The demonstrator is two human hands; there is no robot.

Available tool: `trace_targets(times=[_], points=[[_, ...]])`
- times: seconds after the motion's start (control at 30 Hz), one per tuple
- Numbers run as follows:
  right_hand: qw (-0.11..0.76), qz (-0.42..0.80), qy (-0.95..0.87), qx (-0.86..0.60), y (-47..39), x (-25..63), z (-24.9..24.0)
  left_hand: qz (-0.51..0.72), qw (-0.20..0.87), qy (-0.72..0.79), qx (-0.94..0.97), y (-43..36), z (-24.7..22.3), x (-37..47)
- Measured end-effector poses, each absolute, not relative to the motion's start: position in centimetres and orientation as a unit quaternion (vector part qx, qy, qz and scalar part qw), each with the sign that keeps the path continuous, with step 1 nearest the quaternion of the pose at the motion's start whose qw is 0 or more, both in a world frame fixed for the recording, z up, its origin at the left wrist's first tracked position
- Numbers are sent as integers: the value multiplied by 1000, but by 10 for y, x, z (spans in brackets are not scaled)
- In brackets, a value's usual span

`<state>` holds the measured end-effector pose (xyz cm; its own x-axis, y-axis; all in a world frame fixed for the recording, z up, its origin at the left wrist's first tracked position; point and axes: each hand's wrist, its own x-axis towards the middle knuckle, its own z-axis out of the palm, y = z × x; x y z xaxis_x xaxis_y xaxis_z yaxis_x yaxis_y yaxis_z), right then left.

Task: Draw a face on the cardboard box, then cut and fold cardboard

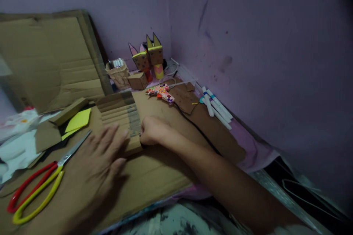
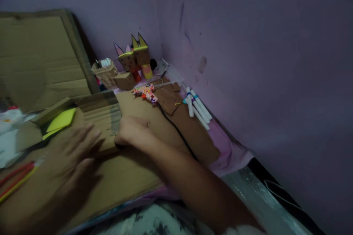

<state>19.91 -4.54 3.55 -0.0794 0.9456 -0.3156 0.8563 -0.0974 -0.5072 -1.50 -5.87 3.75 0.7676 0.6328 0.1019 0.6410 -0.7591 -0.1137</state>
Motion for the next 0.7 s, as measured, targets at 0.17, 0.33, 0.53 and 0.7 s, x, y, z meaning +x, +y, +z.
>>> trace_targets(times=[0.17, 0.33, 0.53, 0.7], points=[[59, 341, -683, -643, -44, 205, 37, 33, 93, -379, -920, -57, 11, 16], [78, 392, -690, -603, -45, 215, 32, 12, 110, -360, -926, -49, 8, 8], [105, 442, -683, -573, -43, 219, 25, -18, 119, -355, -927, -49, 4, 9], [136, 438, -680, -572, -44, 218, 19, -24, 137, -350, -927, -55, 12, 19]])
